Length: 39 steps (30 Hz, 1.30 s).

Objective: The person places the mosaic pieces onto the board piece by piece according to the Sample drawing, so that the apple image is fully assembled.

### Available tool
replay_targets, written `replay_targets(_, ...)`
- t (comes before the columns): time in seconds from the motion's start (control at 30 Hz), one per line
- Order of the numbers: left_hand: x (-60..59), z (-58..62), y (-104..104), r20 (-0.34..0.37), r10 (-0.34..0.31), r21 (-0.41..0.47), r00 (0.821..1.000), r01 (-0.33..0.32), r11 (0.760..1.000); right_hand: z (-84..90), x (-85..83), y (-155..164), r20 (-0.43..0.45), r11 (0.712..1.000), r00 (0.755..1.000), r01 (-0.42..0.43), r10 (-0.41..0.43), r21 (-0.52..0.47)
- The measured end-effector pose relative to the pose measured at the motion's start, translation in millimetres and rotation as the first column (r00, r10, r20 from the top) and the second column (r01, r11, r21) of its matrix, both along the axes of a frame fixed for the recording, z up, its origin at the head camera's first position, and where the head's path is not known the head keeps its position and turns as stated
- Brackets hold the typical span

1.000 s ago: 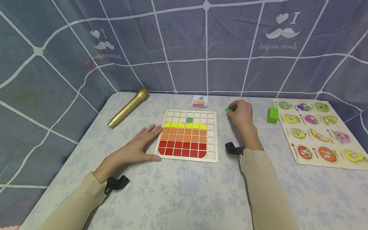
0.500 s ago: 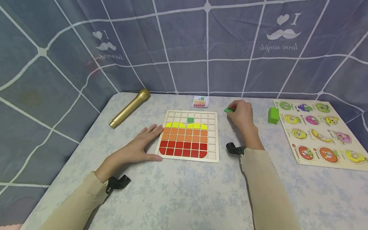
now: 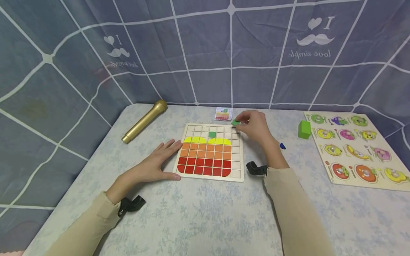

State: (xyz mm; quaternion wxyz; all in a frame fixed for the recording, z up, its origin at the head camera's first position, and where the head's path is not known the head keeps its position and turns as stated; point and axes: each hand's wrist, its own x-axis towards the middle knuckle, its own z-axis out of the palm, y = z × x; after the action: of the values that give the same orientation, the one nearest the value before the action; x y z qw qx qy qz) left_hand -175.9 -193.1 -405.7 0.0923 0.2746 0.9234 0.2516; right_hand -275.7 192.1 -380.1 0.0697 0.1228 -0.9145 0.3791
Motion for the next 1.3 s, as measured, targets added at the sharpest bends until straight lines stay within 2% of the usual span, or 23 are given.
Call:
replay_targets(0.3,0.4,0.0,-1,-0.003,-0.008,0.003,1.000,0.008,1.000,-8.1,4.9,-32,0.052,0.992,0.992,-0.120,0.118,0.028)
replay_targets(0.4,0.6,0.3,-1,-0.002,-0.008,0.000,1.000,0.008,1.000,-11.9,6.5,-38,0.055,0.990,0.989,-0.136,0.134,0.037)
replay_targets(0.6,1.2,2.4,0,-0.004,-0.004,-0.011,1.000,0.004,1.000,-16.2,8.3,-46,0.018,0.993,0.994,-0.110,0.110,0.044)
replay_targets(0.93,1.7,2.4,0,-0.006,-0.012,0.000,1.000,0.012,1.000,-19.5,8.4,-52,-0.054,0.992,0.992,-0.116,0.118,0.044)
replay_targets(1.3,1.0,0.8,-1,-0.003,-0.012,-0.003,1.000,0.012,1.000,-21.0,10.9,-54,-0.024,0.997,0.996,-0.082,0.082,-0.012)
